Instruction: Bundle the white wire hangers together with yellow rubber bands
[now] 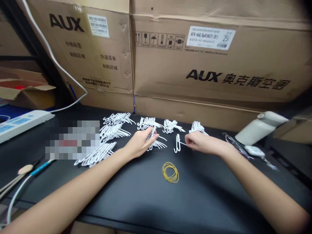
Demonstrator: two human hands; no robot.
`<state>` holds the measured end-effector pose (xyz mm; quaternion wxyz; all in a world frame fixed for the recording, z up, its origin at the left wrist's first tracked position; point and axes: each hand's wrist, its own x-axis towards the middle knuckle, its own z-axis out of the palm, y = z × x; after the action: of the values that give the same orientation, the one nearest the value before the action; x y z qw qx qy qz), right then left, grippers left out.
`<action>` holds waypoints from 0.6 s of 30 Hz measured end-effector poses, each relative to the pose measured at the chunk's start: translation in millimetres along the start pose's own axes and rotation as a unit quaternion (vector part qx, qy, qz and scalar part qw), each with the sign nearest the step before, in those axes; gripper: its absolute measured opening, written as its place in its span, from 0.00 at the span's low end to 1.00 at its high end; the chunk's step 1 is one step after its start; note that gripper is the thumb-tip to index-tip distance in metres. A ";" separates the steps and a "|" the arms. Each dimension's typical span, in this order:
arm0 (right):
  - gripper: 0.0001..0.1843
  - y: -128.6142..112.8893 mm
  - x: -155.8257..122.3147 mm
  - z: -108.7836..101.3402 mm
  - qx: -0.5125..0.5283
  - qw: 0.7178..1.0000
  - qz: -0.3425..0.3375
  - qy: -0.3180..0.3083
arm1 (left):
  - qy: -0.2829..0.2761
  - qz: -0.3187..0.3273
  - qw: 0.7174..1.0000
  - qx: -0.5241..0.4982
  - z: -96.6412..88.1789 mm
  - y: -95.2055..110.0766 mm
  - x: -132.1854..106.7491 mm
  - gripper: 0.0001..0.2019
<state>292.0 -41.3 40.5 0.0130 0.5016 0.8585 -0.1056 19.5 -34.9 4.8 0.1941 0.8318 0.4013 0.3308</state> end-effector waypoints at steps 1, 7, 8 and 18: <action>0.09 -0.1 -3.1 -6.6 0.004 1.000 0.001 0.009 | 0.017 0.005 1.000 -0.009 -0.1 1.4 -0.4 0.15; 0.06 -14.5 -29.6 -47.9 0.094 0.985 -0.045 0.139 | 0.100 -0.023 0.989 -0.103 0.2 15.4 -4.4 0.13; 0.06 -18.1 -33.2 -51.1 0.093 0.981 -0.049 0.163 | 0.090 -0.029 0.986 -0.141 1.3 17.9 -5.2 0.13; 0.07 -45.1 -46.1 -51.9 0.065 0.966 -0.096 0.230 | 0.044 -0.027 0.950 -0.308 11.4 32.9 -14.8 0.17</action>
<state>280.3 -92.2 104.7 -0.2276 0.4272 0.8739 -0.0433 38.6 -67.2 10.3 0.4323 0.7047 0.3104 0.4693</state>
